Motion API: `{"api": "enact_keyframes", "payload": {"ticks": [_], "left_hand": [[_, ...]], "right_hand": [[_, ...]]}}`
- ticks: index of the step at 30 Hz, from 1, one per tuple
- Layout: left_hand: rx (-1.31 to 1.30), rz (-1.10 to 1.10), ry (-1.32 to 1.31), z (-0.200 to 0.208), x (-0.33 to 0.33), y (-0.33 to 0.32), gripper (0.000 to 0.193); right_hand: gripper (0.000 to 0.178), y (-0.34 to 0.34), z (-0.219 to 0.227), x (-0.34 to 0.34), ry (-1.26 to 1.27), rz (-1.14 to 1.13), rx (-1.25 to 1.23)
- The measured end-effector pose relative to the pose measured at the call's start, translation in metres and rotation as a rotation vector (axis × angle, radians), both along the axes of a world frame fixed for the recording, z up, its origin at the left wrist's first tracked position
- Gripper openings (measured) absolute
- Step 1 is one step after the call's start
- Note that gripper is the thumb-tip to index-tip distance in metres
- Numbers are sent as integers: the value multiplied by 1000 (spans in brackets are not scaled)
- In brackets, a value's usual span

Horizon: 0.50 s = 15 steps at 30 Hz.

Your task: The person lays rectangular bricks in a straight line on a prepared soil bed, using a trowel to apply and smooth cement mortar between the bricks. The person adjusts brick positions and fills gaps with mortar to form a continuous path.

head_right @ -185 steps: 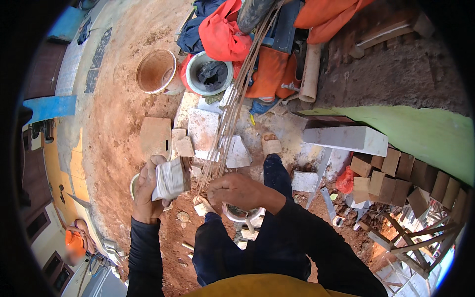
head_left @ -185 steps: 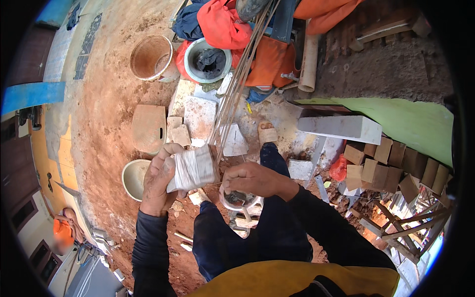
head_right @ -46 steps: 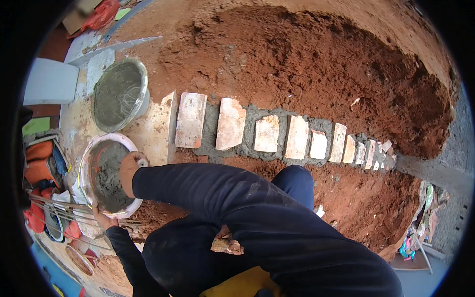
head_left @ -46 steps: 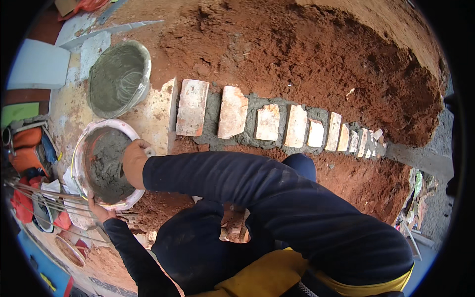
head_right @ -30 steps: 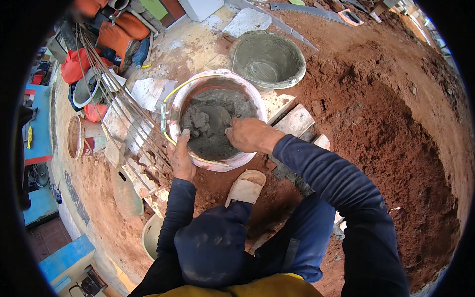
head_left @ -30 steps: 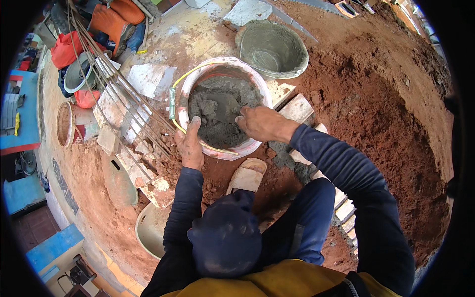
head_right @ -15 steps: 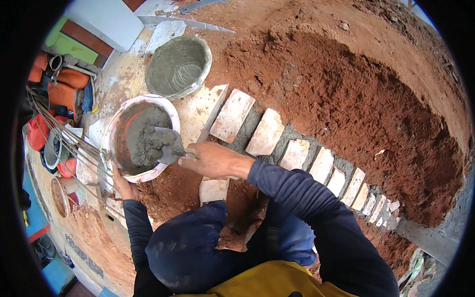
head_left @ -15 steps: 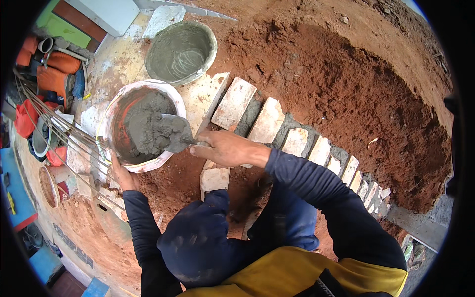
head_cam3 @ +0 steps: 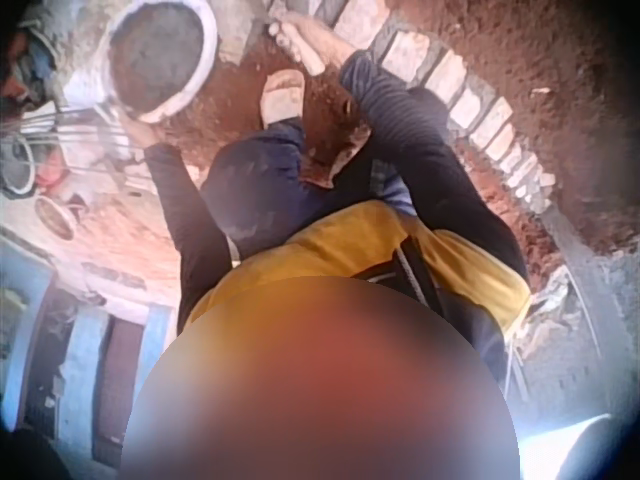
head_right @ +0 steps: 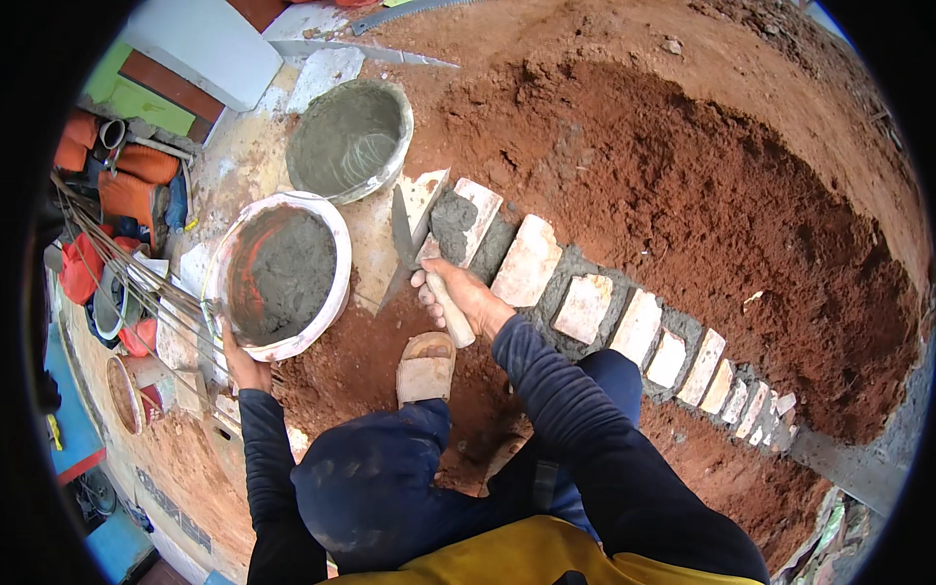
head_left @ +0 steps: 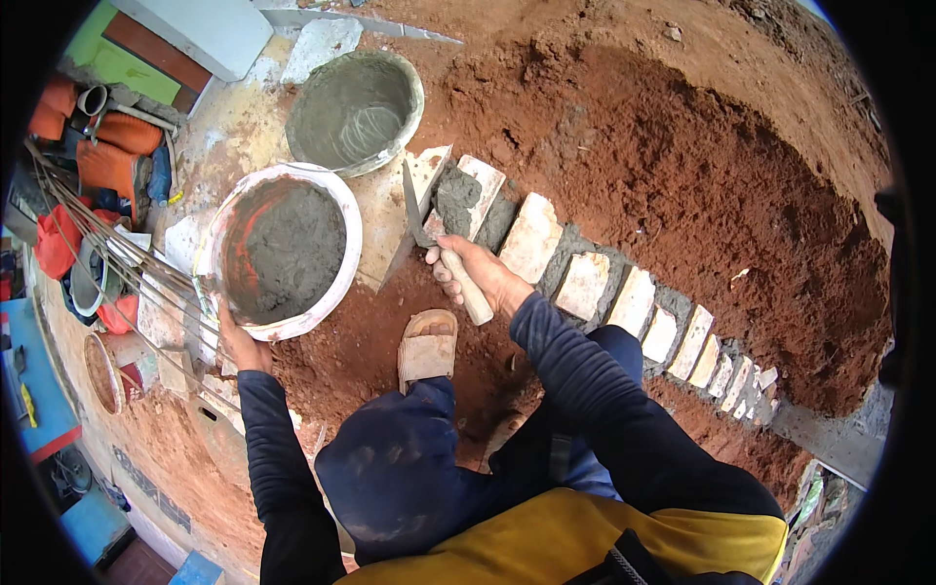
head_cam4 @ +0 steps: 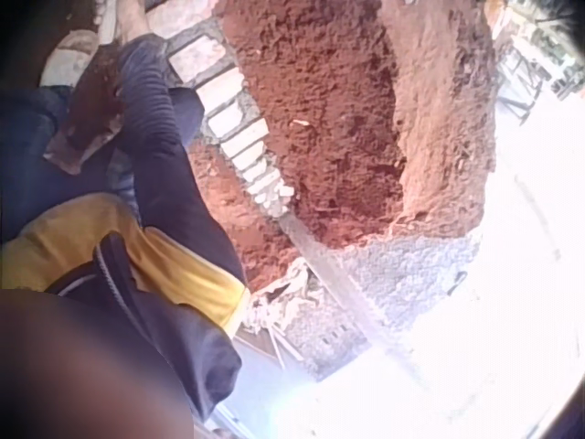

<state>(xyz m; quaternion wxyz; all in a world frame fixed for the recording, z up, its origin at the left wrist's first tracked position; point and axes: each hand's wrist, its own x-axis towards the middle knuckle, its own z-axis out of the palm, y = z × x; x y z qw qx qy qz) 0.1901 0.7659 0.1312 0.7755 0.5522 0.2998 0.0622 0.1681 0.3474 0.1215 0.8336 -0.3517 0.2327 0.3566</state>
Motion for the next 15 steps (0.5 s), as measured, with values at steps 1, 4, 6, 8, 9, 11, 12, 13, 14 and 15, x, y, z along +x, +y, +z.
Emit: {"api": "enact_keyframes", "payload": {"ticks": [1,4,6,8,9,11,12,13,14,15], "left_hand": [[12,-2,13,-1,-1,1,57],[-6,-8,45,-3,-1,2,58],[-3,-1,47,-4,-1,2,58],[17,-19,0,-4,-1,3,58],[34,-4,6,-5,0,3,58],[12,-11,-13,-7,-1,6,57],[51,-15,-8,-9,-1,8,56],[54,-17,-11,-10,-1,10,55],[29,-24,-28,-11,-2,11,55],[47,-14,-11,-12,-2,12,54]], "right_hand": [[37,3,-3,-4,-53,39,-31],[38,-3,-10,-17,98,-136,-218],[38,-13,-18,-17,220,-354,-355],[37,-16,-28,-10,183,-338,-272],[37,-14,-34,-6,162,-323,-310],[36,-4,-43,-4,231,-206,-194],[36,4,-45,-4,267,-120,-102],[36,11,-46,-6,252,-159,-192],[37,17,-46,-8,251,-145,-212],[37,23,-44,-9,298,-121,-248]]}}
